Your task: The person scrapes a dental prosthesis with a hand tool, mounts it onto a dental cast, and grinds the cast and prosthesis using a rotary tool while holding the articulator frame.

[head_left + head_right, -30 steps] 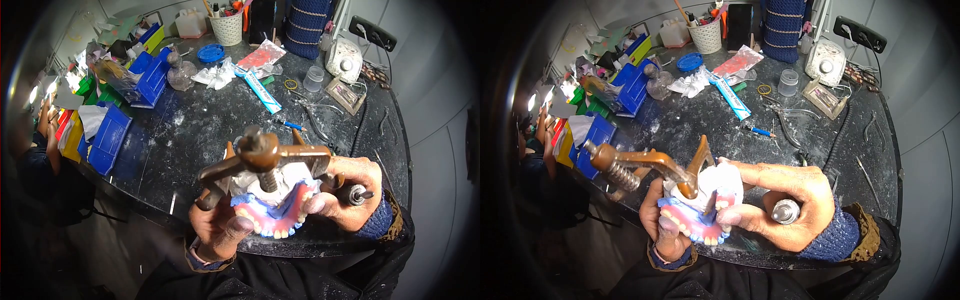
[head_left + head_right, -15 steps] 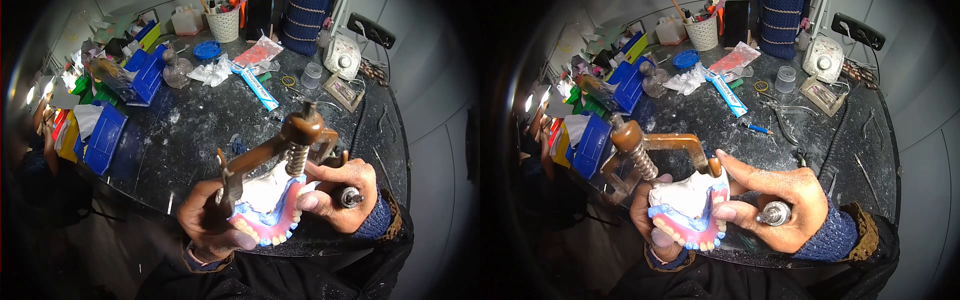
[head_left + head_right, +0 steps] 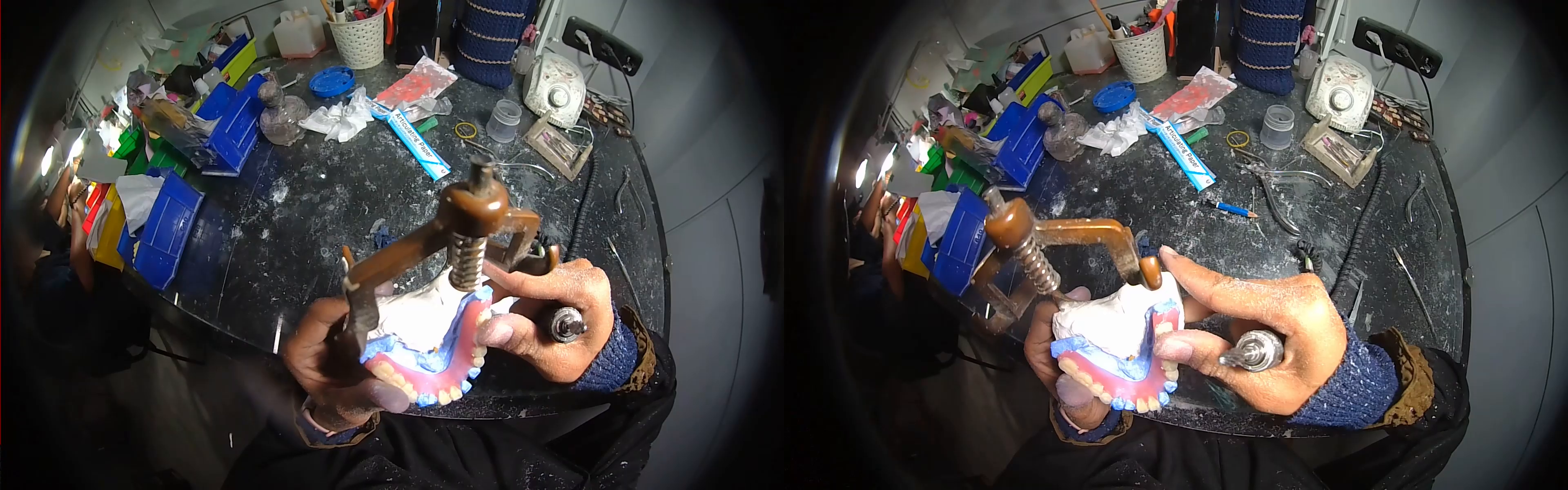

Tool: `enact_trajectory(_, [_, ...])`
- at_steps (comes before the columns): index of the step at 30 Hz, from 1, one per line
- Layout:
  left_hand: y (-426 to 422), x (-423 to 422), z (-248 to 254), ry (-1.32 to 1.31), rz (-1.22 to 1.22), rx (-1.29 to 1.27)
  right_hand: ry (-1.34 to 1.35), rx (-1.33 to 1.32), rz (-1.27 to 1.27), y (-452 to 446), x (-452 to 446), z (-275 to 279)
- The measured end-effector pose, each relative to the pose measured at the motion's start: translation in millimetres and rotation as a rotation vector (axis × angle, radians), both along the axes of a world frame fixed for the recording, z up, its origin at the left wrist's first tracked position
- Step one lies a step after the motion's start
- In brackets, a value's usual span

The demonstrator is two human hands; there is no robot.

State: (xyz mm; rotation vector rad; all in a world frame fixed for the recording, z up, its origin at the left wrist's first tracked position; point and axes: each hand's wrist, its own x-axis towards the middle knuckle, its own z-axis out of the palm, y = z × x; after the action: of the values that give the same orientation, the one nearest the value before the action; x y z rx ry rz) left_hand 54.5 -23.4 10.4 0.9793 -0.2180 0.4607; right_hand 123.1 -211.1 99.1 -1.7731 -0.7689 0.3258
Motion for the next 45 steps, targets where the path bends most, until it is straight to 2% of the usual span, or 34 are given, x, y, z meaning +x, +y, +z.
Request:
enact_trajectory(7, [-1.4,-1.9,-2.3,0.010,0.042,-0.005,-0.055,0.015,-0.011,1.6,-0.4,-2.3])
enact_trajectory(10, [-1.3,-5.1,3.2,0.135,0.128,0.050,-0.067,0.006,-0.014,1.9,0.5,-2.2])
enact_trajectory(14, [-4.6,-10.1,1.8,0.215,0.137,-0.024,-0.079,0.085,-0.012,1.9,1.6,-10.7])
enact_trajectory(18, [1.4,-7.2,4.4,0.265,0.001,-0.023,-0.019,0.064,-0.022,2.6,-0.1,-6.5])
enact_trajectory(24, [3.3,0.5,10.2,0.140,-0.207,0.289,-0.048,0.082,0.038,0.6,4.8,-8.3])
enact_trajectory(26, [1.6,4.3,12.8,0.081,-0.242,0.399,-0.008,0.141,-0.003,1.5,1.7,-12.1])
enact_trajectory(29, [-1.3,9.0,15.6,0.016,-0.264,0.498,0.035,0.093,-0.027,0.1,0.3,-12.0])
enact_trajectory(38, [-5.6,16.1,15.4,-0.114,-0.278,0.580,0.035,0.163,0.132,-3.9,9.8,-12.4])
enact_trajectory(45, [-5.0,17.9,14.0,-0.164,-0.273,0.545,0.041,0.112,0.094,-1.3,9.9,-8.2])
